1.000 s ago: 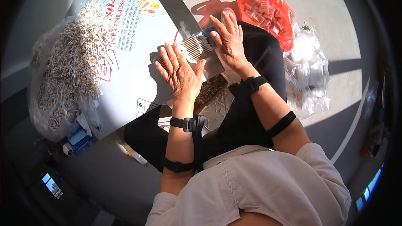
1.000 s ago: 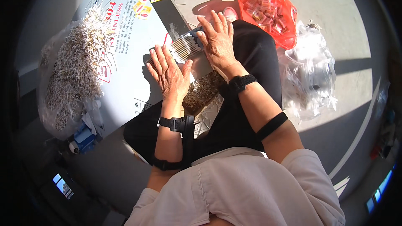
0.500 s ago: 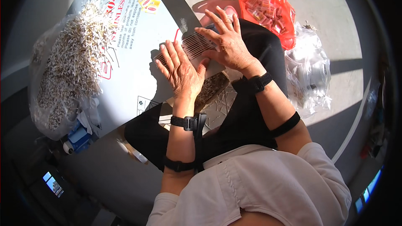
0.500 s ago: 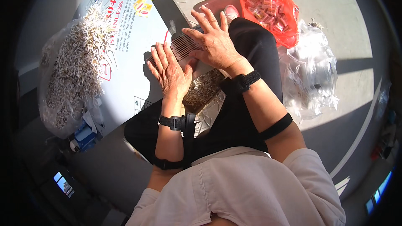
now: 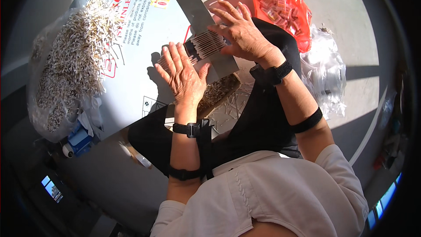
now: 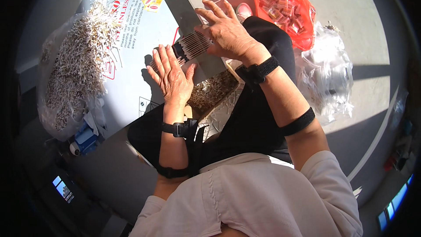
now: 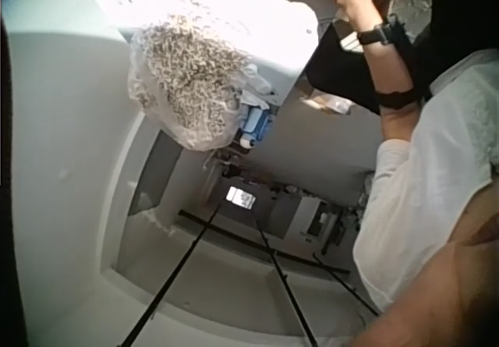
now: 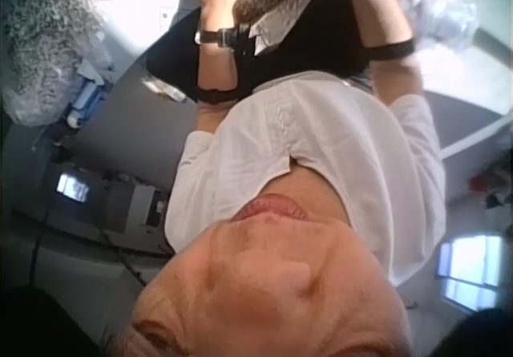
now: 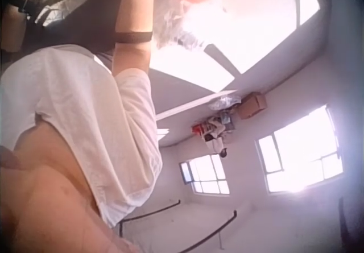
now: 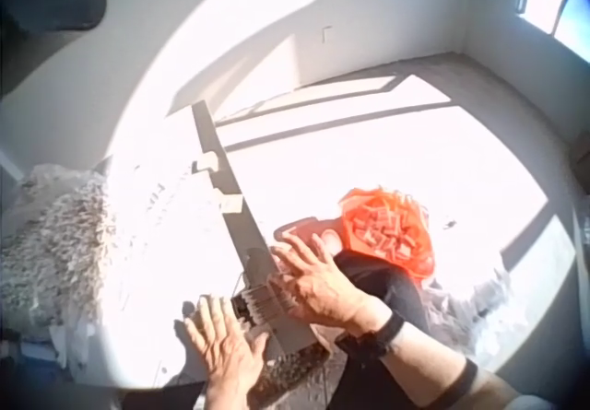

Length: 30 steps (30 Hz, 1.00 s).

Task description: Arranging cotton swabs from a bulk plastic bag into a sorting template for packaging.

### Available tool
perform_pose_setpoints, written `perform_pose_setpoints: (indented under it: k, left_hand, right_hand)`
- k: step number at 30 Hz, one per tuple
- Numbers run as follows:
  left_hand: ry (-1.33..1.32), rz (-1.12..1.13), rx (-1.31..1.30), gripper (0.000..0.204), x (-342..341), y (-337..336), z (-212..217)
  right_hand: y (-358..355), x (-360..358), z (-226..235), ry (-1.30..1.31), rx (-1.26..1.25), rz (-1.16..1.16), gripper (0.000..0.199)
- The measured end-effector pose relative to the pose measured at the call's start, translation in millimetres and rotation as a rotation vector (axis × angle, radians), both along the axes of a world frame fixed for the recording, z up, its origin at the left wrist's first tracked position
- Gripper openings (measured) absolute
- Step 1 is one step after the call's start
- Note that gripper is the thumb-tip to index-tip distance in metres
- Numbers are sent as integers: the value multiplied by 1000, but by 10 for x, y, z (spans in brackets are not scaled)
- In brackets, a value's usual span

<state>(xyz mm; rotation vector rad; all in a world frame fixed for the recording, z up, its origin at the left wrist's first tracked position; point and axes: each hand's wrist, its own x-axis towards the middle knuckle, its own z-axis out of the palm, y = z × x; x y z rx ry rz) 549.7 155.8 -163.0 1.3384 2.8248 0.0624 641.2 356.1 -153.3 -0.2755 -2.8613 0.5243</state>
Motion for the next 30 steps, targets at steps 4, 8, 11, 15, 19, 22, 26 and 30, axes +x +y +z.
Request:
perform_pose_setpoints:
  k: [4,8,11,15,19,22,26,30]
  left_hand:
    - [-21,-39,50,91,94,41,35]
    - [-22,-28,24,91,251,44,9]
    - [-64,-17,7,90,272,25,11]
    - [5,0,-11,92,161,-26,-27]
    - [-16,-9,13,90,148,46,13]
    - [2,-10,-25,90,131,146,72]
    - [17,4,-30,93,134,209,148]
    - [-7,-4,-34,91,182,211,134]
  right_hand:
    - [3,4,-17,-3,-16,-9,67]
    - [-9,-5,-39,17,-28,-8,68]
    - [-11,-3,-34,9,-42,-9,69]
    - [5,13,-44,33,-54,-6,70]
    - [2,22,-44,31,-46,-3,70]
    - [6,20,-35,27,-36,6,69]
    - [1,16,-47,31,-24,15,70]
    - [-1,-4,-29,38,-50,10,70]
